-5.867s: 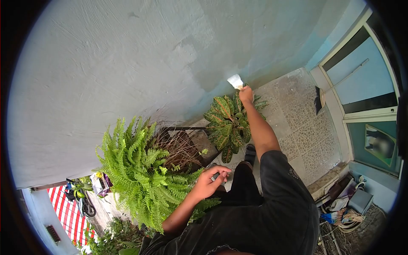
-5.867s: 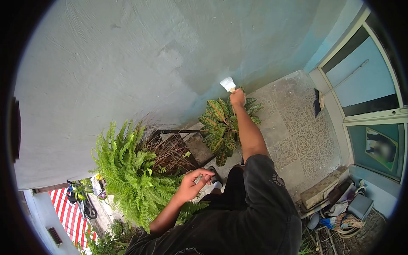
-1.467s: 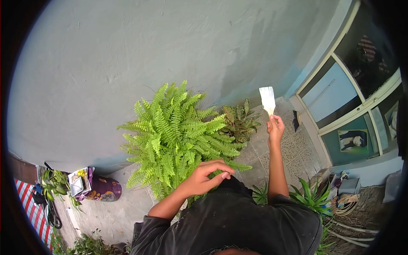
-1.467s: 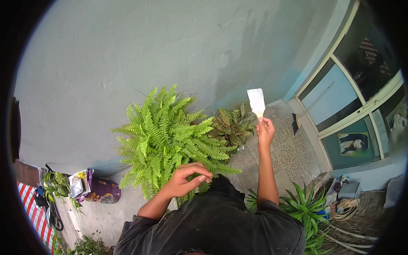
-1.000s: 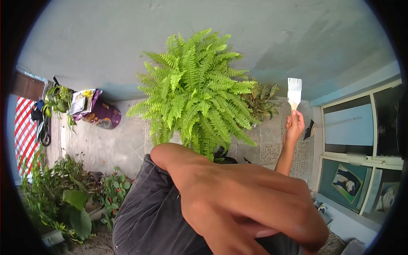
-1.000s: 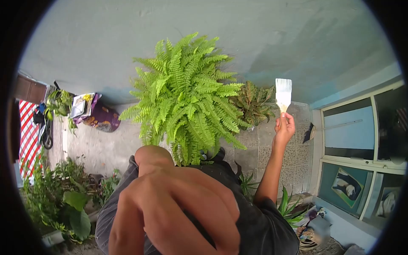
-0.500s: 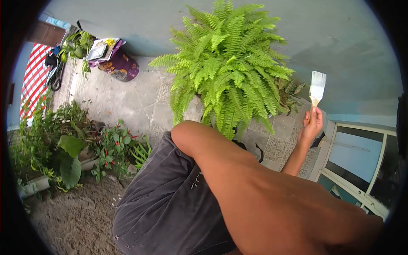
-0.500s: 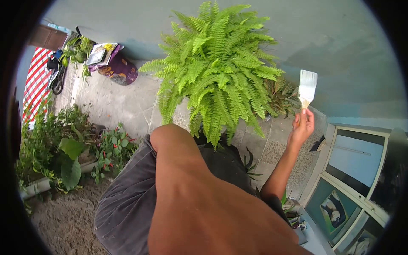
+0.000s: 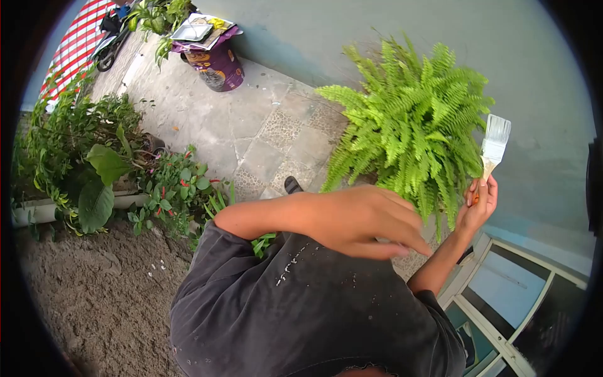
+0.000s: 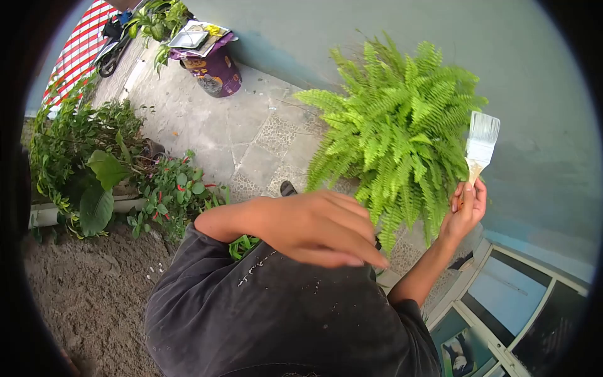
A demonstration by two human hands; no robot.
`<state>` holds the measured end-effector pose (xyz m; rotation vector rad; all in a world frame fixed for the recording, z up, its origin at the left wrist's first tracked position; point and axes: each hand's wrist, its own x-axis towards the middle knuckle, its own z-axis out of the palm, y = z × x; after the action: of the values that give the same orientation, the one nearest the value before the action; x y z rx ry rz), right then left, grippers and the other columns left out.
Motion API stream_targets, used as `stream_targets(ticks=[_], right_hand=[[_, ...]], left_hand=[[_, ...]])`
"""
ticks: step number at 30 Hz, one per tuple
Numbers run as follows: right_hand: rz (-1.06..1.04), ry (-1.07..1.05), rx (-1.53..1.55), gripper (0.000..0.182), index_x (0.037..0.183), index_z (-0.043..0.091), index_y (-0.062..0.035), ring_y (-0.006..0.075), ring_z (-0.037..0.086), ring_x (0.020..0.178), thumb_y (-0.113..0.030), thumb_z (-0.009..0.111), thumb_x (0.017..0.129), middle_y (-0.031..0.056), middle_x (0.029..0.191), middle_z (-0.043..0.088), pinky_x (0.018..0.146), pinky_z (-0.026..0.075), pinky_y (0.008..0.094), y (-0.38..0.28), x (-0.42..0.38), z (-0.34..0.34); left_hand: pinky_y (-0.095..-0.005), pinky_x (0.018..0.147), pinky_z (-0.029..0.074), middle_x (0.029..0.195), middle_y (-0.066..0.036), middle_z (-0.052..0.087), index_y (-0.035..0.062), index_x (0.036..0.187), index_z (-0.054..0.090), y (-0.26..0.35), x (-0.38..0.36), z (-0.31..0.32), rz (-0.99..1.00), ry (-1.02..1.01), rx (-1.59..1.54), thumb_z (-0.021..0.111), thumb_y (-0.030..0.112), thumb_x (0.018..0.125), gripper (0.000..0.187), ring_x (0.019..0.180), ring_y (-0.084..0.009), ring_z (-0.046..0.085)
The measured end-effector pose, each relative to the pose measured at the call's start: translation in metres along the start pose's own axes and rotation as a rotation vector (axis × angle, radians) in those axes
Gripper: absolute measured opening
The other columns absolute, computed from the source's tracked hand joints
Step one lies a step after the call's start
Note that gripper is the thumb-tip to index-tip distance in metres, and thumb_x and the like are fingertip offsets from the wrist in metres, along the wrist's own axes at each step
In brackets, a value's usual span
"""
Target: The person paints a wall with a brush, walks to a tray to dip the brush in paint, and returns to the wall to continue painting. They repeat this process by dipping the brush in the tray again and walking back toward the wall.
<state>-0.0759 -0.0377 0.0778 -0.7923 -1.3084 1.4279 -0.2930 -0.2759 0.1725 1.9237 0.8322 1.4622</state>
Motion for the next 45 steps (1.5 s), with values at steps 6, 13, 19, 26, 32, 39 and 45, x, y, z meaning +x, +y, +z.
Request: stream_targets(ticks=[6,13,19,26,32,39,45], right_hand=[[-0.021,-0.320,-0.104,0.032,0.124,0.052,0.0056,0.0028,0.044,0.058,-0.005,0.058,0.094,0.0095,0.088,0.064,0.049,0.032,0.0173,0.014,-0.015,0.147],[0.008,-0.675,-0.031,0.031,0.124,0.055,0.0013,0.0042,0.046,0.062,-0.007,0.059,0.095,0.0071,0.091,0.064,0.052,0.037,0.0188,0.061,-0.041,0.320],[-0.073,-0.899,-0.164,0.023,0.112,0.065,0.0015,0.0049,0.050,0.065,-0.002,0.066,0.089,0.0019,0.100,0.054,0.053,0.042,0.0190,0.073,-0.064,0.432],[0.054,-1.026,-0.238,0.017,0.100,0.069,0.0050,0.0094,0.062,0.065,0.002,0.069,0.084,0.0040,0.091,0.059,0.051,0.046,0.0212,0.117,-0.054,0.534],[0.146,-1.075,-0.255,0.013,0.094,0.069,0.0057,0.0111,0.065,0.068,0.003,0.071,0.082,0.0049,0.081,0.063,0.059,0.052,0.0228,0.157,-0.028,0.622],[0.101,-1.092,-0.203,0.011,0.095,0.069,0.0007,0.0057,0.057,0.066,-0.004,0.071,0.085,-0.0008,0.077,0.062,0.059,0.045,0.0205,0.169,-0.004,0.715],[0.040,-1.225,-0.226,0.011,0.095,0.068,-0.0011,0.0025,0.047,0.066,-0.008,0.071,0.087,-0.0035,0.076,0.059,0.058,0.037,0.0190,0.188,-0.025,0.793]], left_hand=[[-0.0323,0.069,0.047,0.076,-0.008,0.067,0.0016,0.091,0.072,0.020,-0.143,-0.080,-0.275,0.404,0.139,0.074,0.002,0.081,0.010,0.069,-0.0208,0.062],[-0.0297,0.066,0.048,0.077,-0.009,0.068,-0.0014,0.092,0.071,0.072,-0.251,-0.111,-0.571,0.947,0.219,0.068,-0.001,0.085,0.009,0.072,-0.0171,0.064],[-0.0305,0.077,0.050,0.089,-0.011,0.069,-0.0005,0.095,0.068,0.084,-0.308,-0.134,-0.493,1.183,0.387,0.056,-0.008,0.085,0.018,0.084,-0.0183,0.066],[-0.0369,0.086,0.049,0.097,-0.013,0.060,-0.0014,0.094,0.063,0.083,-0.336,-0.186,-0.398,1.266,0.307,0.058,0.002,0.088,0.009,0.094,-0.0221,0.060],[-0.0370,0.086,0.049,0.099,-0.014,0.061,-0.0014,0.097,0.062,0.066,-0.346,-0.271,-0.500,1.264,0.462,0.058,0.012,0.090,0.016,0.094,-0.0226,0.060],[-0.0347,0.088,0.047,0.099,-0.012,0.064,-0.0008,0.097,0.062,0.064,-0.365,-0.335,-0.370,1.367,0.413,0.061,0.007,0.088,0.012,0.094,-0.0213,0.061],[-0.0367,0.087,0.048,0.098,-0.014,0.061,-0.0016,0.100,0.061,0.068,-0.404,-0.372,-0.392,1.435,0.382,0.058,0.011,0.090,0.016,0.092,-0.0221,0.061]])
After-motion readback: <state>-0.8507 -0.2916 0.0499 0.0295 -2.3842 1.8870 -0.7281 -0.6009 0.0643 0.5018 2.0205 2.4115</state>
